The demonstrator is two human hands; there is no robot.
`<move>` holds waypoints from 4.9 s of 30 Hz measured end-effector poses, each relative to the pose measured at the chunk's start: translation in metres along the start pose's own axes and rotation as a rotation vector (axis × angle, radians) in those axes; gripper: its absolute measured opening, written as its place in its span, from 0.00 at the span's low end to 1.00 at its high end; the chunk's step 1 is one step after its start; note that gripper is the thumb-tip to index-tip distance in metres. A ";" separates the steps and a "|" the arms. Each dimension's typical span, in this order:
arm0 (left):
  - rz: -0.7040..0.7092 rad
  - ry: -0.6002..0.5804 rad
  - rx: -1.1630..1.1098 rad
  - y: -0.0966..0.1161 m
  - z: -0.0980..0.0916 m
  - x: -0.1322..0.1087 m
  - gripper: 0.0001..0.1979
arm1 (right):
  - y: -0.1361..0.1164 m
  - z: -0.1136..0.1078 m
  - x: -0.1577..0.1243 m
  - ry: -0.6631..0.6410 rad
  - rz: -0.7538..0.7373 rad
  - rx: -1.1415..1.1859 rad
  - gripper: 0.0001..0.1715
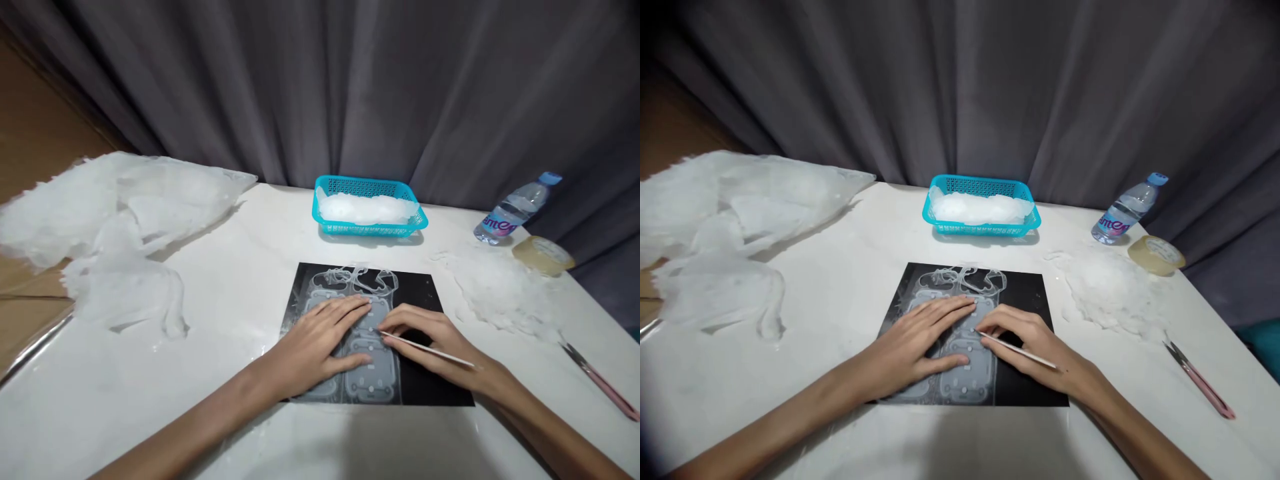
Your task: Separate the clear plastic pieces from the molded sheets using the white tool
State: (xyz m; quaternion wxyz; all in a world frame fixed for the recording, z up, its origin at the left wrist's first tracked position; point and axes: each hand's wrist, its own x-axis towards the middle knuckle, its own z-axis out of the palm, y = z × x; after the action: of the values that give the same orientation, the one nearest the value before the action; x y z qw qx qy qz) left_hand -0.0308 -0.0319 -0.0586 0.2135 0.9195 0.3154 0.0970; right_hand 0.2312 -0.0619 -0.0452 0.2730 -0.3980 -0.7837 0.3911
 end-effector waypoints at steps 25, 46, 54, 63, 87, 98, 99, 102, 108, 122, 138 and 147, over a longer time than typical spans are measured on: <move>0.018 0.099 0.028 -0.003 0.005 0.002 0.23 | 0.002 -0.002 -0.002 -0.075 -0.208 -0.178 0.13; -0.054 0.095 -0.050 0.000 0.004 0.001 0.22 | 0.015 0.012 -0.006 0.090 -0.461 -0.583 0.12; -0.102 0.108 -0.153 -0.001 0.005 0.002 0.34 | 0.021 0.033 -0.010 0.052 -0.373 -0.706 0.26; -0.110 0.041 -0.149 -0.008 0.009 0.000 0.48 | 0.036 -0.040 0.029 0.732 -0.049 -0.444 0.12; -0.490 0.386 -0.950 0.000 -0.002 0.019 0.14 | 0.007 0.034 0.013 0.367 -0.014 -0.334 0.15; -0.405 0.292 -1.035 0.004 -0.003 0.021 0.15 | 0.005 0.028 0.024 0.331 0.055 0.154 0.20; -0.388 0.294 -0.978 0.005 -0.003 0.021 0.14 | 0.005 0.027 0.024 0.310 0.040 0.109 0.21; -0.350 0.299 -0.804 0.006 -0.005 0.021 0.13 | 0.005 0.027 0.022 0.304 -0.064 -0.099 0.11; -0.359 0.276 -0.705 0.008 0.000 0.018 0.14 | 0.003 0.033 0.020 0.356 -0.188 -0.333 0.07; -0.581 0.528 -1.090 -0.010 -0.006 0.023 0.16 | 0.005 0.021 0.007 0.592 -0.280 -0.451 0.08; -0.339 0.329 -1.200 -0.003 -0.008 0.015 0.12 | 0.009 0.030 0.004 0.346 -0.117 -0.520 0.17; -0.362 0.353 -1.130 -0.008 -0.031 0.016 0.16 | 0.011 0.037 0.003 0.219 -0.134 -0.533 0.18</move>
State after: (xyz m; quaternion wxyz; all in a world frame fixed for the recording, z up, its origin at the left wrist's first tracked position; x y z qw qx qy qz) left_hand -0.0324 -0.0056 -0.0340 0.6251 0.5663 0.3970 0.3618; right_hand 0.2063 -0.0698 -0.0745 0.2669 -0.4431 -0.8491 0.1071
